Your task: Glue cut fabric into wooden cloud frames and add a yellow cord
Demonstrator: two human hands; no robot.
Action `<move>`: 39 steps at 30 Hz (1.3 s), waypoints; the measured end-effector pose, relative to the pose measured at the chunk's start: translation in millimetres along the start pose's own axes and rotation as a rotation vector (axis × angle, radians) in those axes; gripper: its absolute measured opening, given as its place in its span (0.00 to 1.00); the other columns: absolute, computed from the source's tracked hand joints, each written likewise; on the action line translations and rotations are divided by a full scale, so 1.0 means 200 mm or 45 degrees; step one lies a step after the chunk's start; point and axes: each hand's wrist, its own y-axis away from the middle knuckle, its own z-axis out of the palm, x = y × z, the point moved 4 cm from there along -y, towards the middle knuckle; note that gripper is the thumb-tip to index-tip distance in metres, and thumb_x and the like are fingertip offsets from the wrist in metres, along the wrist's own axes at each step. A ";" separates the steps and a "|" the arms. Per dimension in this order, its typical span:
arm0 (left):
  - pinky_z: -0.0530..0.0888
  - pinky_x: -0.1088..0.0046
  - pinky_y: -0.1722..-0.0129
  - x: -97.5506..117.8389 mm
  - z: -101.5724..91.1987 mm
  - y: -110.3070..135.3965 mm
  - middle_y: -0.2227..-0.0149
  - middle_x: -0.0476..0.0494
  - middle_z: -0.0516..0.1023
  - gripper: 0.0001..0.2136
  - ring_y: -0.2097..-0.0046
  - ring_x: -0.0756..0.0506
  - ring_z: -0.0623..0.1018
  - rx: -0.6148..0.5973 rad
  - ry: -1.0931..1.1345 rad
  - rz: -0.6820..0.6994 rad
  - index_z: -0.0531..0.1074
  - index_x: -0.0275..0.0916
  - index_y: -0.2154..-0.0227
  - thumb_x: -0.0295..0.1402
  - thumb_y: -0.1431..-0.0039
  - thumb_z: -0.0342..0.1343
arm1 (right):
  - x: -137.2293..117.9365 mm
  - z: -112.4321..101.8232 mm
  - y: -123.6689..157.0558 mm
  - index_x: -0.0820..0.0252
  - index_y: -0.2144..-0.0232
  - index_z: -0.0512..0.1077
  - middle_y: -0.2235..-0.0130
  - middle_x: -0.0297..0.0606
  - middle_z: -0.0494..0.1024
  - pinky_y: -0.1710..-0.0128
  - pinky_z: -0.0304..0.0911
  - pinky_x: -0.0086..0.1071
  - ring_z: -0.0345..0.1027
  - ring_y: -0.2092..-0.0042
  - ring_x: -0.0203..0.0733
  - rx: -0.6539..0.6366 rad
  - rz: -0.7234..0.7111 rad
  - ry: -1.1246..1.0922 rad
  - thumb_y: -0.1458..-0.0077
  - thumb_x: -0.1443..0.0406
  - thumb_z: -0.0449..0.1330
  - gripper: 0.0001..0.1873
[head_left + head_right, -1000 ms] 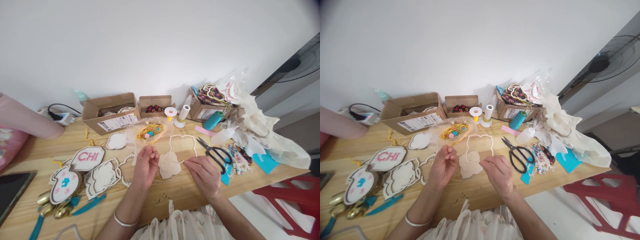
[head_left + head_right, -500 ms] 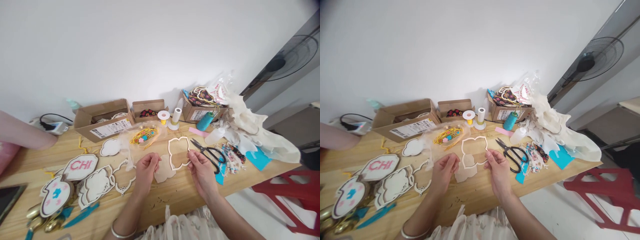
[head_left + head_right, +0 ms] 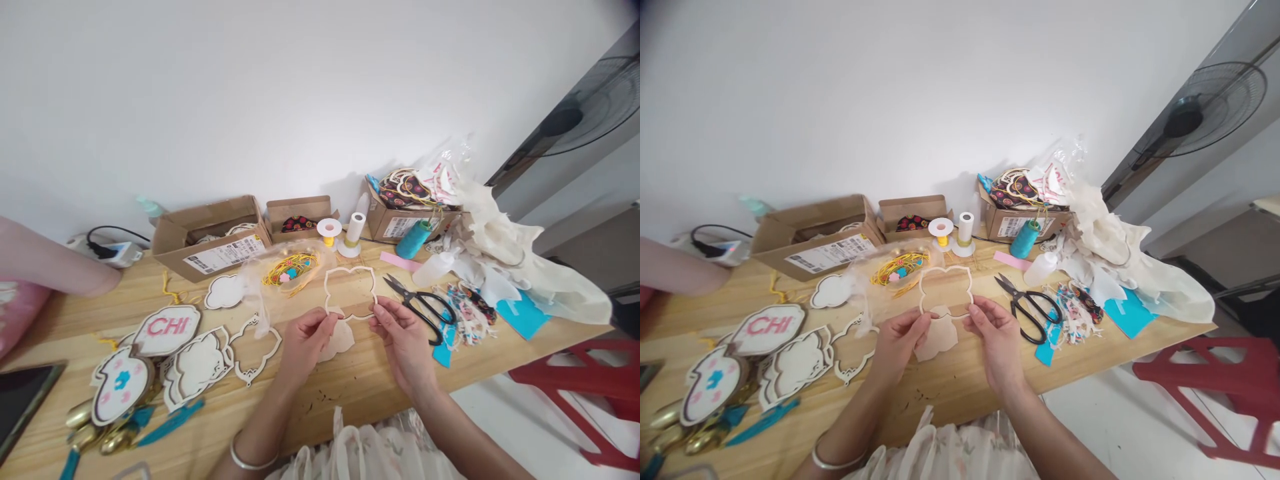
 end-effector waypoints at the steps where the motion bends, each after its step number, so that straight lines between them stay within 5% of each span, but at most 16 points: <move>1: 0.55 0.78 0.80 0.00 0.00 0.00 0.84 0.56 0.57 0.14 0.81 0.56 0.57 0.003 0.001 0.000 0.76 0.36 0.72 0.42 0.48 0.53 | 0.00 0.00 0.00 0.59 0.72 0.76 0.74 0.30 0.77 0.73 0.66 0.20 0.67 0.76 0.26 -0.012 0.016 -0.015 0.65 0.65 0.69 0.13; 5: 0.55 0.78 0.80 0.00 -0.01 0.00 0.84 0.55 0.58 0.16 0.81 0.56 0.58 0.012 0.038 0.002 0.74 0.34 0.78 0.43 0.46 0.52 | 0.01 0.01 0.00 0.60 0.73 0.76 0.73 0.30 0.77 0.73 0.67 0.18 0.69 0.76 0.26 -0.053 0.095 -0.109 0.66 0.67 0.70 0.12; 13: 0.59 0.79 0.80 -0.02 -0.01 -0.01 0.81 0.52 0.62 0.15 0.80 0.56 0.61 0.018 0.195 -0.027 0.76 0.36 0.69 0.42 0.45 0.51 | 0.02 0.01 0.00 0.60 0.75 0.76 0.74 0.30 0.77 0.76 0.66 0.16 0.68 0.76 0.26 -0.106 0.263 -0.159 0.67 0.65 0.70 0.12; 16: 0.69 0.76 0.67 -0.03 -0.02 -0.02 0.66 0.45 0.72 0.15 0.68 0.52 0.71 0.069 0.208 0.104 0.73 0.40 0.59 0.41 0.48 0.55 | -0.02 0.04 0.02 0.57 0.75 0.77 0.76 0.31 0.76 0.76 0.66 0.20 0.68 0.77 0.29 -0.208 -0.068 0.203 0.61 0.64 0.67 0.06; 19: 0.64 0.65 0.49 -0.03 0.00 -0.02 0.46 0.41 0.65 0.31 0.48 0.43 0.68 -0.025 0.342 0.237 0.62 0.48 0.46 0.41 0.56 0.61 | -0.09 0.12 0.09 0.55 0.72 0.77 0.74 0.34 0.77 0.74 0.67 0.24 0.69 0.73 0.33 -0.416 -0.634 0.714 0.55 0.68 0.62 0.05; 21: 0.61 0.61 0.45 -0.04 0.03 -0.02 0.42 0.41 0.60 0.37 0.43 0.40 0.63 -0.105 0.407 0.212 0.55 0.51 0.43 0.42 0.58 0.63 | -0.08 0.18 0.14 0.56 0.70 0.77 0.73 0.36 0.77 0.73 0.66 0.25 0.70 0.71 0.34 -0.549 -0.925 0.918 0.52 0.70 0.59 0.08; 23: 0.61 0.59 0.45 -0.04 0.04 -0.02 0.44 0.39 0.62 0.39 0.43 0.39 0.63 -0.120 0.450 0.137 0.54 0.50 0.43 0.43 0.59 0.63 | -0.04 0.20 0.17 0.56 0.67 0.76 0.72 0.37 0.77 0.73 0.66 0.25 0.69 0.71 0.34 -0.643 -1.036 1.007 0.49 0.70 0.56 0.09; 26: 0.62 0.58 0.46 -0.01 0.04 -0.02 0.49 0.39 0.68 0.36 0.46 0.39 0.66 -0.078 0.562 0.033 0.60 0.47 0.46 0.41 0.63 0.65 | 0.03 0.13 0.15 0.54 0.64 0.75 0.68 0.38 0.77 0.68 0.67 0.30 0.70 0.67 0.37 -0.690 -0.951 1.056 0.48 0.68 0.56 0.10; 28: 0.62 0.57 0.47 0.02 0.03 -0.02 0.52 0.39 0.70 0.35 0.46 0.38 0.67 -0.052 0.693 -0.040 0.64 0.46 0.49 0.42 0.65 0.66 | 0.02 -0.02 0.07 0.50 0.65 0.75 0.64 0.38 0.77 0.62 0.66 0.36 0.70 0.63 0.42 -0.459 -0.923 1.065 0.51 0.65 0.59 0.09; 32: 0.62 0.52 0.48 0.11 -0.03 -0.02 0.57 0.42 0.73 0.33 0.46 0.37 0.66 -0.016 1.036 -0.168 0.67 0.47 0.52 0.56 0.63 0.56 | -0.20 -0.40 -0.17 0.53 0.55 0.68 0.57 0.41 0.72 0.60 0.65 0.42 0.68 0.58 0.46 0.446 -1.021 1.024 0.57 0.58 0.63 0.25; 35: 0.61 0.53 0.47 0.14 -0.10 0.01 0.58 0.42 0.74 0.33 0.45 0.39 0.65 0.056 1.206 -0.254 0.67 0.47 0.51 0.61 0.57 0.46 | -0.34 -0.52 -0.38 0.61 0.45 0.56 0.50 0.49 0.67 0.55 0.61 0.45 0.62 0.51 0.51 0.534 -0.970 1.313 0.63 0.54 0.64 0.44; 39: 0.61 0.52 0.48 0.10 -0.19 0.11 0.58 0.39 0.75 0.34 0.50 0.39 0.70 0.106 1.241 -0.292 0.64 0.43 0.48 0.59 0.53 0.44 | -0.37 -0.55 -0.56 0.68 0.56 0.67 0.60 0.53 0.73 0.58 0.59 0.49 0.64 0.56 0.58 0.488 -0.681 1.768 0.65 0.51 0.63 0.36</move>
